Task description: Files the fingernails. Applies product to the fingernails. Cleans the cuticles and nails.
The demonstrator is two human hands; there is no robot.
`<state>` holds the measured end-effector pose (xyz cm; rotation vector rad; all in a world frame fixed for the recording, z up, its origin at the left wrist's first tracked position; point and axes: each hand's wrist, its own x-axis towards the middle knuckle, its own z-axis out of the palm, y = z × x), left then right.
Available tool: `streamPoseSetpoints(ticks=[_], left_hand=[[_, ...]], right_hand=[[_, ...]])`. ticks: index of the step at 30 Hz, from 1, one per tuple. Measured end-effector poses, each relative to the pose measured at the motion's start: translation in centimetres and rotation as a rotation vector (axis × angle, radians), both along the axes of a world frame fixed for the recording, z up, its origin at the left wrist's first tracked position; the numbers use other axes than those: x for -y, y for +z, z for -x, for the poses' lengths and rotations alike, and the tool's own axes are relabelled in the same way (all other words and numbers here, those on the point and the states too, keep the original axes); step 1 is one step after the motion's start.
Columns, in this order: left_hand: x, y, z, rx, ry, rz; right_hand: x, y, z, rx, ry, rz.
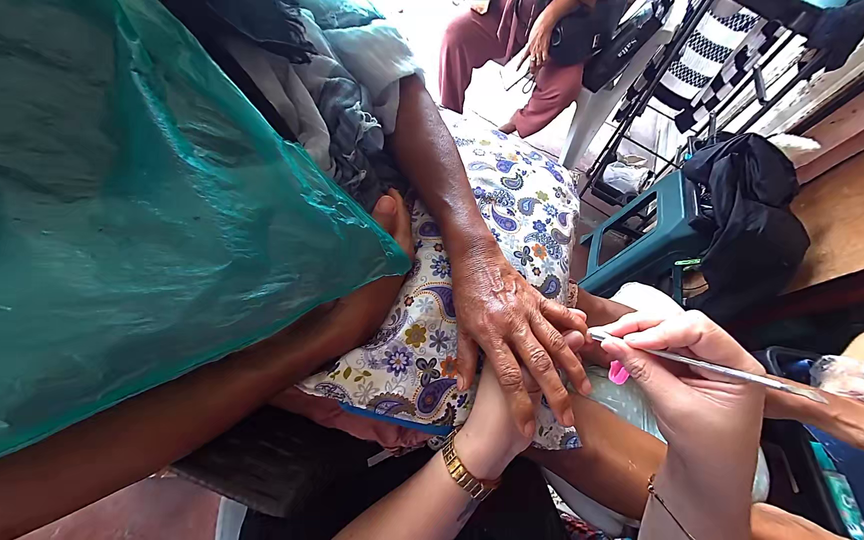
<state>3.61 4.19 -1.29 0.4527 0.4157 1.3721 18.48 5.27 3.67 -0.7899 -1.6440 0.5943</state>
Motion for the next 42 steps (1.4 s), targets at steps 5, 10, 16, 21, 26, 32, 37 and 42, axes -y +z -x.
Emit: streamPoseSetpoints(ticks=[5, 10, 16, 21, 26, 32, 37, 42], left_hand=[[0.0, -0.4, 0.2, 0.014, 0.012, -0.048], [0.1, -0.8, 0.2, -0.003, 0.03, -0.084], [-0.3, -0.7, 0.7, 0.077, -0.014, -0.171], [0.3, 0.7, 1.1, 0.241, 0.044, -0.106], [0.5, 1.2, 2.5, 0.15, 0.033, -0.074], [0.3, 0.7, 3.2, 0.132, -0.004, -0.097], [0.3, 0.8, 3.2, 0.294, -0.018, -0.182], [-0.5, 0.7, 3.4, 0.168, -0.035, -0.019]], right_hand=[[0.1, 0.3, 0.3, -0.016, 0.023, -0.002], [0.0, 0.3, 0.8, 0.006, 0.02, -0.016], [0.1, 1.3, 1.1, -0.399, 0.211, 0.055], [-2.1, 2.1, 4.8, -0.497, 0.387, 0.218], [-3.0, 3.5, 5.1, -0.573, 0.252, 0.166], [-1.7, 1.2, 5.8, -0.582, 0.202, 0.146], [0.2, 1.4, 6.8, -0.688, 0.425, 0.184], [-1.4, -0.4, 5.6, -0.661, 0.155, 0.152]])
